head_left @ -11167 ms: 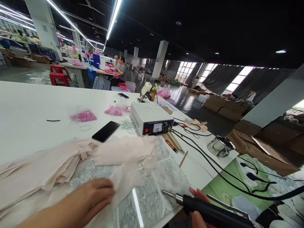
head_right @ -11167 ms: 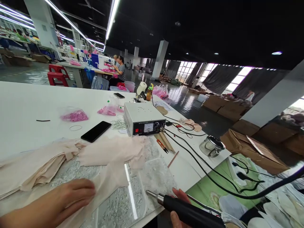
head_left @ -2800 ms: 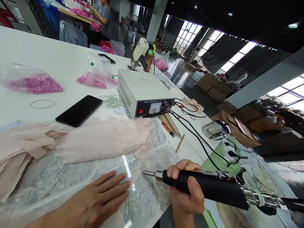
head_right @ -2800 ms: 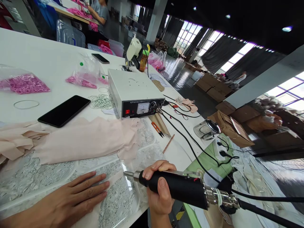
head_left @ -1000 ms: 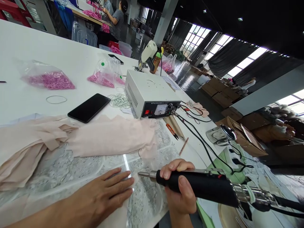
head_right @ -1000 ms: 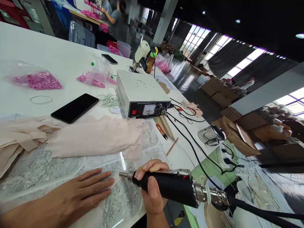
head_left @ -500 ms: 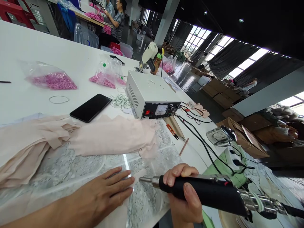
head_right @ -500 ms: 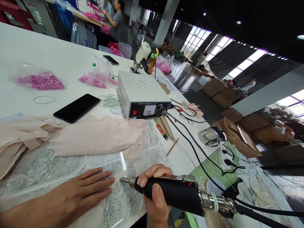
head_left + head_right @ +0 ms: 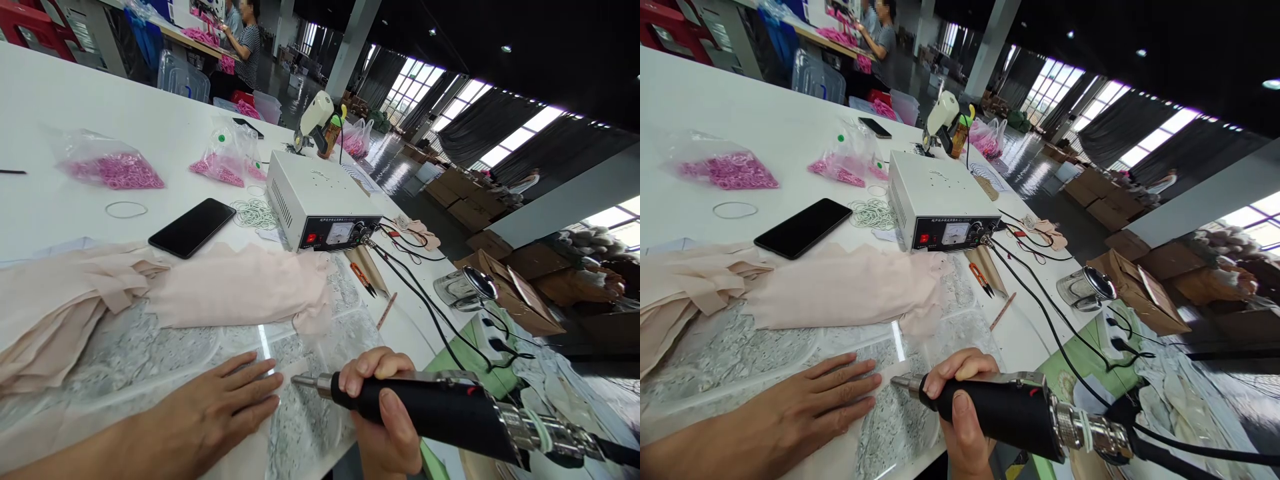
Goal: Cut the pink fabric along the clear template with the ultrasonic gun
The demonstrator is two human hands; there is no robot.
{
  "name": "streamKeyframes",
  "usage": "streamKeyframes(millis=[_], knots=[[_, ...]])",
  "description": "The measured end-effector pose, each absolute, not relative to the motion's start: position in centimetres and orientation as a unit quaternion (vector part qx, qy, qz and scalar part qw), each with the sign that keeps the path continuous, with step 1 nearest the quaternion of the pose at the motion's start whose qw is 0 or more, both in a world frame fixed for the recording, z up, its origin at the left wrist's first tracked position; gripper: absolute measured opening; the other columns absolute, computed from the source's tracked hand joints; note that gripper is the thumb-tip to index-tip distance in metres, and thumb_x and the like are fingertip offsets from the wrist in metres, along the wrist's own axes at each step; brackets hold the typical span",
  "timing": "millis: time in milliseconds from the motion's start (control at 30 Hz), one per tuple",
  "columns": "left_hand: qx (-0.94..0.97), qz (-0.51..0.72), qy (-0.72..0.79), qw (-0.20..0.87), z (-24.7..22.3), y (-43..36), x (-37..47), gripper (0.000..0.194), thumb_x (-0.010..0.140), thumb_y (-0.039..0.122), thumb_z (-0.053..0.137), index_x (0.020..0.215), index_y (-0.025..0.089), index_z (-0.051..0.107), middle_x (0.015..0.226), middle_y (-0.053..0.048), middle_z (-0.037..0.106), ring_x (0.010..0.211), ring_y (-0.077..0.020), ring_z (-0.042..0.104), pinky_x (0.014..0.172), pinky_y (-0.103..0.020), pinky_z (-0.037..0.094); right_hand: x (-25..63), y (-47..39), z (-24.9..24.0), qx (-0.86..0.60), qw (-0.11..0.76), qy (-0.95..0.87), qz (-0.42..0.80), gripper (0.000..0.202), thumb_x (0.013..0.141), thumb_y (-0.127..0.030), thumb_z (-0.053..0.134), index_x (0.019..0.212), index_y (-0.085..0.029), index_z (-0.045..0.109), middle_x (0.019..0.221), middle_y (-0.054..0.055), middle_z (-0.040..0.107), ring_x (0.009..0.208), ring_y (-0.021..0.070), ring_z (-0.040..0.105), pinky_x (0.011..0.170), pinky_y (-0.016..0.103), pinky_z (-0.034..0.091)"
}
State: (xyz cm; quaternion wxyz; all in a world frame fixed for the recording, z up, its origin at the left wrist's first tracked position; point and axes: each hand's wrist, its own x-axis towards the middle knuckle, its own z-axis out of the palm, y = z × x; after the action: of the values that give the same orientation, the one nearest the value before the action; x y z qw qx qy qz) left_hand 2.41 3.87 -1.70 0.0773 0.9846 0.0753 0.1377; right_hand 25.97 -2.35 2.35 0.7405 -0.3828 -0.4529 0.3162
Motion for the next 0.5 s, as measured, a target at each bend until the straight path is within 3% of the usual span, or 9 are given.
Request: streamKeyframes(millis=[300, 400, 500], knots=[[0.983, 0.163, 0.082, 0.031, -0.6, 3.9, 2.5, 0.036, 0.1, 0.016, 0.053, 0.136, 0.021, 0.059, 0.148, -0.007, 0.055, 0.134, -0.0259, 0.054, 0.114, -0.038, 0.041, 26.7, -1.9, 2.1, -0.338, 0.777, -0.428, 0.313, 0.011, 0.087, -0.031, 0.061, 0.092, -0.022, 0.064, 0.081, -0.001, 0.056, 0.056, 0.0109, 0.06, 0.054, 0.028, 0.055], [0.981, 0.172, 0.088, 0.019, 0.5, 3.5, 2.3, 0.037, 0.103, 0.018, 0.049, 0.14, 0.021, 0.055, 0.149, -0.009, 0.053, 0.137, -0.0262, 0.051, 0.115, -0.04, 0.04, 26.4, -1.7, 1.7, -0.332, 0.771, -0.437, 0.322, 0.012, 0.088, -0.033, 0.063, 0.093, -0.023, 0.063, 0.083, -0.001, 0.056, 0.057, 0.0111, 0.062, 0.055, 0.028, 0.054], [0.978, 0.169, 0.113, 0.035, 0.8, 1.7, 1.5, 0.041, 0.104, 0.014, 0.044, 0.143, 0.021, 0.053, 0.138, -0.009, 0.063, 0.13, -0.0236, 0.057, 0.114, -0.038, 0.041, 26.6, -1.7, 1.4, -0.327, 0.767, -0.446, 0.326, 0.014, 0.089, -0.035, 0.063, 0.095, -0.023, 0.062, 0.084, -0.001, 0.057, 0.057, 0.0112, 0.062, 0.056, 0.029, 0.053]])
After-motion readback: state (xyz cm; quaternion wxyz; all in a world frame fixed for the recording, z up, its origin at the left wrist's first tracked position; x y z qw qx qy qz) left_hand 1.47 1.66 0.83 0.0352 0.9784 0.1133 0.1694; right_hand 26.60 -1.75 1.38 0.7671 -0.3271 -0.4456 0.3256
